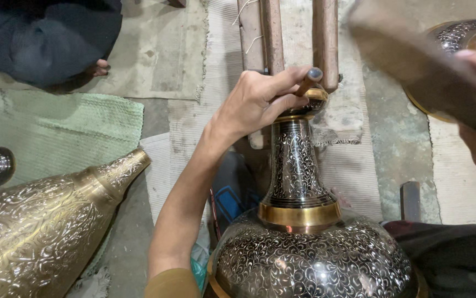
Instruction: The person sits on the floor holding a steel punch against the neck of an engraved brass vase and taps it with a wooden mallet to chase the decoration, repositioning the punch repeatedly around the rim. At the end they lift and turn the vase to work on another section.
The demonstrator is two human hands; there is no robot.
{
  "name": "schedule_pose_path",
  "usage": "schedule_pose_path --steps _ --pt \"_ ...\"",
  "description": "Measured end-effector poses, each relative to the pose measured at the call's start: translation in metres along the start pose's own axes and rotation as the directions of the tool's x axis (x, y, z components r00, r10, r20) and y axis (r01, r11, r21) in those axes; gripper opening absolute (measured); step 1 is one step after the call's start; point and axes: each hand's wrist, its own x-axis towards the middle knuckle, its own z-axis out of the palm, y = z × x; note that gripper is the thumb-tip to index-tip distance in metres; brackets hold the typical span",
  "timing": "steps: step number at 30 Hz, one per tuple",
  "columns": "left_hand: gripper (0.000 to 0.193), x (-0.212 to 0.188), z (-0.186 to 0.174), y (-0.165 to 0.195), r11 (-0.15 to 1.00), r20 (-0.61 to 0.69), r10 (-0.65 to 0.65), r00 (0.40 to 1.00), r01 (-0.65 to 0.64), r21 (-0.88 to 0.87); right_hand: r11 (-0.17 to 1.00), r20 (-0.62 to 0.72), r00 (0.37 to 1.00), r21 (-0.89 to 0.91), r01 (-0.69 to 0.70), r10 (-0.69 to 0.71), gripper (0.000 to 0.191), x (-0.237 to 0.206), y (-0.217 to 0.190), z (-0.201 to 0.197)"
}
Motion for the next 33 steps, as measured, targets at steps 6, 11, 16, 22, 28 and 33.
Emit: schedule_pose_path --steps 6,11,16,22,28,33 --pt "0.051 0.000 -0.002 0.001 0.999 -0.011 0.028 1.000 -0.029 -0.027 0.950 -0.015 0.962 -0.161 0.267 -0.273 0.058 0.000 0.010 -0.001" --pt "0.051 -0.002 0.003 -0.002 0.992 -0.090 -0.026 0.996 0.015 -0.123 0.934 0.003 0.963 -0.239 0.264 -0.271 0.058 0.005 0.008 -0.002" --pt "0.049 -0.003 0.006 -0.004 0.993 -0.130 -0.008 0.992 -0.008 -0.120 0.936 0.014 0.966 -0.246 0.252 -0.257 0.059 0.011 0.003 -0.002" --pt "0.043 -0.023 0.008 -0.004 0.985 -0.219 -0.051 0.975 0.013 -0.172 0.933 0.015 0.969 -0.266 0.241 -0.245 0.059 0.016 -0.001 -0.001" --pt "0.042 -0.029 0.017 -0.012 0.997 -0.258 -0.004 0.966 -0.016 -0.079 0.928 0.023 0.970 -0.285 0.240 -0.244 0.060 0.022 -0.004 0.001" --pt "0.045 -0.028 0.017 -0.013 0.995 -0.230 -0.032 0.973 0.008 -0.103 0.928 0.020 0.971 -0.291 0.233 -0.237 0.060 0.024 -0.006 0.001"
